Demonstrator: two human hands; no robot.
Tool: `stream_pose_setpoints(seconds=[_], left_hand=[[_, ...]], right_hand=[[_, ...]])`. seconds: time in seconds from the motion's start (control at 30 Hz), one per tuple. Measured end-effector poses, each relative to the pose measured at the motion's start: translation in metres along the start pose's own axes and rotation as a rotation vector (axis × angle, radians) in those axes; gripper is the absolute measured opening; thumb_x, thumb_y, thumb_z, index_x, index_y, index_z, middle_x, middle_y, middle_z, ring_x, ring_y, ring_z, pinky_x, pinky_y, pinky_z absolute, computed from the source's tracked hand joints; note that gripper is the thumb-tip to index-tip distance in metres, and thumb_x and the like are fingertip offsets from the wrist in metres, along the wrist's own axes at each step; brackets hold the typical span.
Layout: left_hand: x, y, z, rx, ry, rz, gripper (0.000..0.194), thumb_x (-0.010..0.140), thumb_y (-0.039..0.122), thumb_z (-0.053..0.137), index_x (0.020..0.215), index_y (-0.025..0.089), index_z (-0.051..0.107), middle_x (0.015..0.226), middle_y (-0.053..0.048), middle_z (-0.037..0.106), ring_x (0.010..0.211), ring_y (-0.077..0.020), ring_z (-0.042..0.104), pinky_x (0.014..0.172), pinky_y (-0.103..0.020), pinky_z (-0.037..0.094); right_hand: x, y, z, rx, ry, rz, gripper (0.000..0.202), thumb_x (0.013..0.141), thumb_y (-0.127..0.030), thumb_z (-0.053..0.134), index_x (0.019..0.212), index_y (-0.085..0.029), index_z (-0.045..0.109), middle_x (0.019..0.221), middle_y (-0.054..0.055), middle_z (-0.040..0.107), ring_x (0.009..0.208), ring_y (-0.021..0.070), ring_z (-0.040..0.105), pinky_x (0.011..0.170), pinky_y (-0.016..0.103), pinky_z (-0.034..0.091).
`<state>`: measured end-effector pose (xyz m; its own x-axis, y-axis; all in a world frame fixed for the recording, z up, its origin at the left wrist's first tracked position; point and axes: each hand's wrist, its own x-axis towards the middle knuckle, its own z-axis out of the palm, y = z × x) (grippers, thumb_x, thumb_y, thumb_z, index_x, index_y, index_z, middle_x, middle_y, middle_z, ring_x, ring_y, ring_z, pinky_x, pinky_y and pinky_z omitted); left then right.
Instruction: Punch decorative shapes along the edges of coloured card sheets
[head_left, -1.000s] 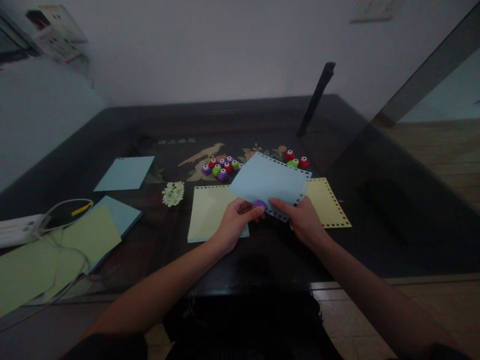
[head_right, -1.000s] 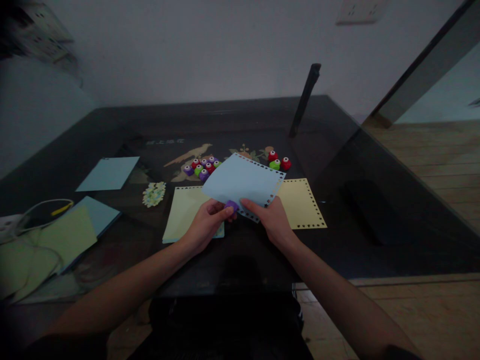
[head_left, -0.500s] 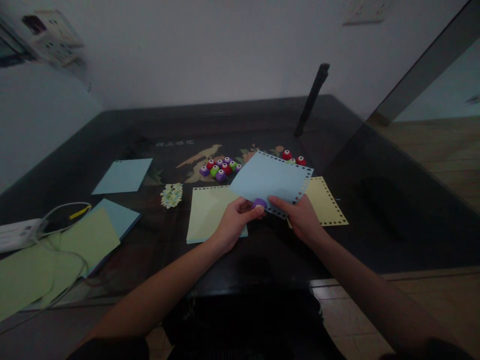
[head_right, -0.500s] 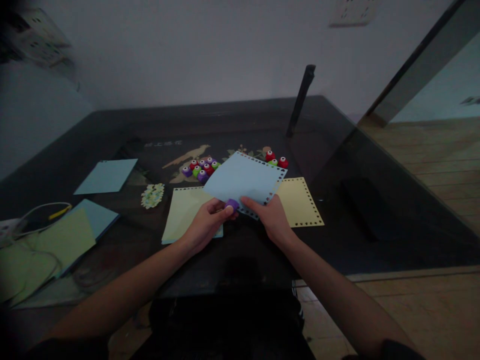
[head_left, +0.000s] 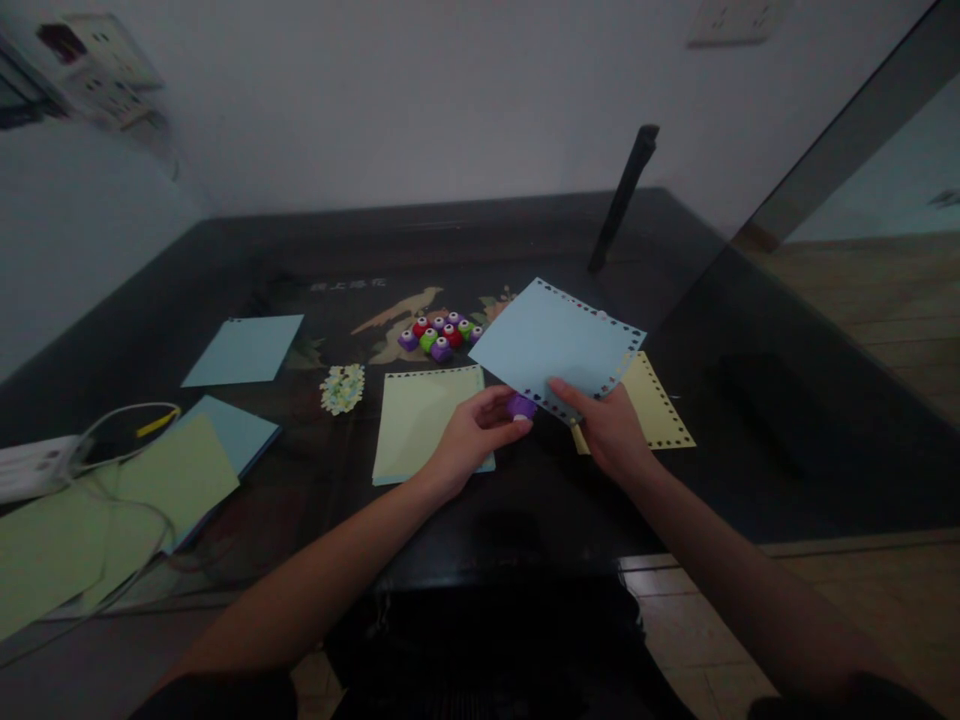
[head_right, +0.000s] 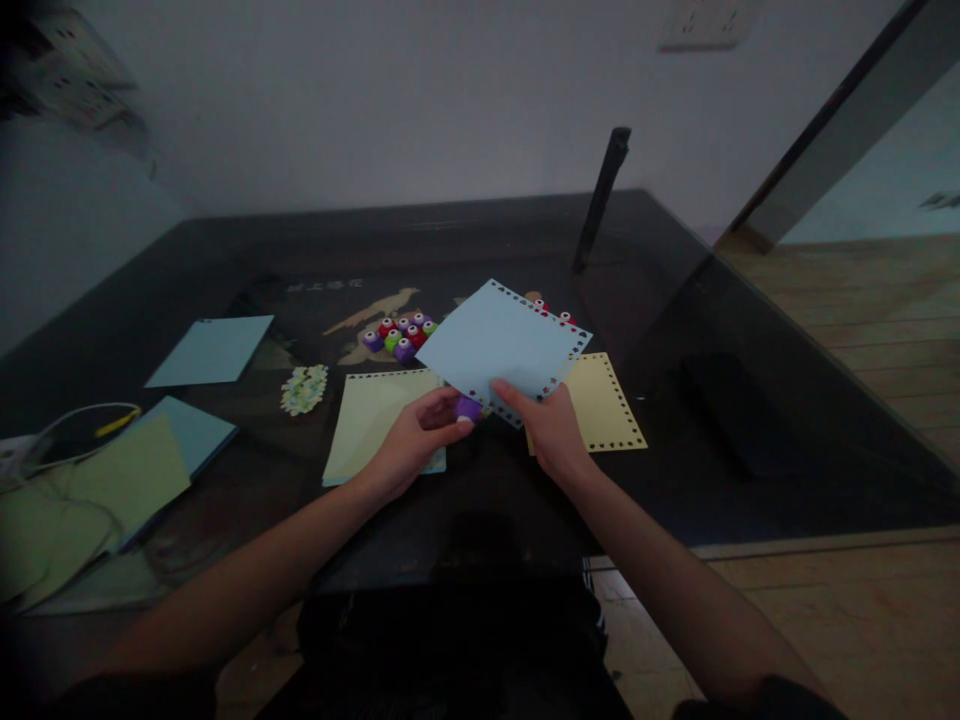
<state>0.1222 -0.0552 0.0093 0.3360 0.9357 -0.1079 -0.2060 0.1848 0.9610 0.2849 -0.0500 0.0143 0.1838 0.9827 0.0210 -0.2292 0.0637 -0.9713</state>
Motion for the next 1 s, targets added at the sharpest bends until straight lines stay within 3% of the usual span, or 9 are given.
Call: stream_pose_setpoints(seconds=[0.27,0.57,0.7,1.0], left_hand=[[0.0021,0.0012,-0.0026,0.122,-0.056,0.074,0.048,0.069,0.014,0.070,0.115,0.017,0.055,0.116,-0.010,0.063,0.109,-0.0217,0.057,0.093,-0.038,0.046],[0.0032,-0.0011,-0.0051,0.233,-0.077,0.166,0.051,0.071,0.006,0.062,0.120,0.020,0.053,0.121,-0.009,0.059,0.115,-0.0214,0.053,0.095,-0.039,0.046],[0.0037,-0.0049,-0.0067,0.268,-0.076,0.218,0.052,0.073,0.004,0.058,0.122,0.022,0.052,0.125,-0.008,0.056,0.118,-0.0208,0.051,0.098,-0.038,0.044],[0.0076,-0.0027,-0.0083,0.206,0.011,0.203,0.035,0.072,0.009,0.063,0.103,0.019,0.049,0.126,-0.010,0.057,0.113,-0.0200,0.055,0.094,-0.038,0.046]], right_hand=[[0.0039,-0.0025,-0.0013,0.121,0.063,0.009,0.048,0.065,-0.029,0.075,0.111,-0.023,0.062,0.105,0.004,0.070,0.101,0.0223,0.063,0.097,0.042,0.046],[0.0025,-0.0047,-0.0009,0.077,0.074,0.054,0.040,0.069,-0.035,0.072,0.105,-0.021,0.064,0.096,0.003,0.071,0.094,0.0227,0.065,0.083,0.040,0.054],[0.0021,-0.0055,-0.0005,0.069,0.072,0.050,0.039,0.069,-0.035,0.072,0.104,-0.021,0.064,0.097,0.004,0.071,0.099,0.0232,0.063,0.086,0.040,0.053],[0.0027,-0.0080,-0.0007,0.081,0.089,0.056,0.037,0.068,-0.034,0.071,0.102,-0.021,0.064,0.099,0.004,0.070,0.104,0.0228,0.061,0.091,0.041,0.050]])
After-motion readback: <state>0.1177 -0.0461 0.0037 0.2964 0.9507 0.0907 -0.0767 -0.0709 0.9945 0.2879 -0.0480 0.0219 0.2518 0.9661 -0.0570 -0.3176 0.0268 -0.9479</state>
